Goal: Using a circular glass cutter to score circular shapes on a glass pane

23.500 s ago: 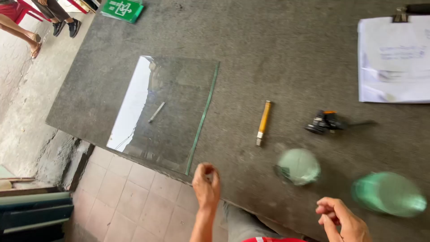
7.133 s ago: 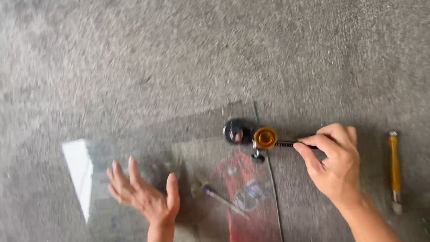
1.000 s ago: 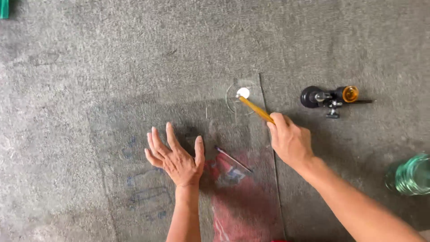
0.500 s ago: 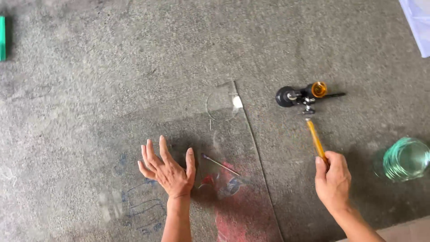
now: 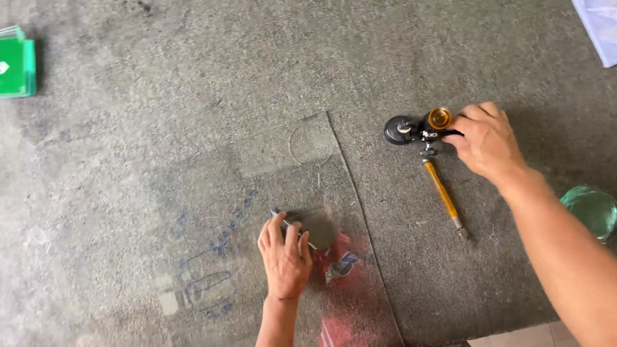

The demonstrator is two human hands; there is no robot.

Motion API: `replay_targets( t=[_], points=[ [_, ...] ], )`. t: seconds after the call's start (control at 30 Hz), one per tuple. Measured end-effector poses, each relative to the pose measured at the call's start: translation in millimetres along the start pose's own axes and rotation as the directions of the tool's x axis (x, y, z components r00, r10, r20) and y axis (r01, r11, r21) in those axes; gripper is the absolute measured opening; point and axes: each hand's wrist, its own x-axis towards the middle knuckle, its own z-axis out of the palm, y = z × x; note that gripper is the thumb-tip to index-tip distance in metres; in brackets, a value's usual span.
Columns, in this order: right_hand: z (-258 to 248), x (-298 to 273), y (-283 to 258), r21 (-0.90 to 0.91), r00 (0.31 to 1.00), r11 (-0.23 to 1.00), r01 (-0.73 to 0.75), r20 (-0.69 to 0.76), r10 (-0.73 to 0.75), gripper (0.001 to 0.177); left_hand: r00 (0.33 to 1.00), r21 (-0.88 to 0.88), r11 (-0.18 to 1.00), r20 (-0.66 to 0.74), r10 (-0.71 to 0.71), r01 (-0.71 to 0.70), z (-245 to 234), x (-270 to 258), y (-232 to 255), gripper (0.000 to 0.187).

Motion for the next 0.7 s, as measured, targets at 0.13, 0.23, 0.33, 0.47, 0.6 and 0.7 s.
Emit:
replay_targets(
  t=[0.13, 0.23, 0.33, 0.47, 0.6, 0.7],
  points=[
    [-44.3, -6.1, -44.2, 0.23, 0.914, 0.912, -0.34, 0.307, 0.264, 0.02, 1.0, 0.018, 1.0, 0.008, 0.02, -0.02, -14.3, -7.8, -30.4, 0.016],
    [-35.4, -29.9, -80.1, 0.439, 0.953, 0.845, -0.304, 0.144, 0.268, 0.015, 0.996, 0.034, 0.999, -0.093, 0.0, 0.003, -27.1, 3.5, -24.6, 0.029],
    [-30.9, -60.2, -120.6, 0.511, 0.968, 0.823, -0.25, 0.109, 0.227, 0.017, 0.982, -0.124, 0.99, -0.168, -0.08, 0.06, -38.4, 26.9, 12.1, 0.042],
    [-19.9, -69.7, -156.9, 0.599, 1.0, 0.8, 0.025, -0.028, -0.01, 0.017, 0.985, -0.562, 0.817, 0.166, -0.042, 0.13, -25.0, 63.3, 34.2, 0.097],
    [-25.5, -63.3, -167.7, 0.63, 1.0, 0.777, 0.015, -0.007, -0.014, 0.01, 0.981, -0.562, 0.827, 0.158, 0.113, -0.005, -8.2, 77.8, 32.3, 0.099],
    [-21.3, -61.8, -164.4, 0.639, 0.999, 0.768, 0.03, 0.007, -0.045, 0.006, 0.973, -0.47, 0.883, 0.2, 0.117, -0.009, 8.1, 77.4, 18.9, 0.075]
  ],
)
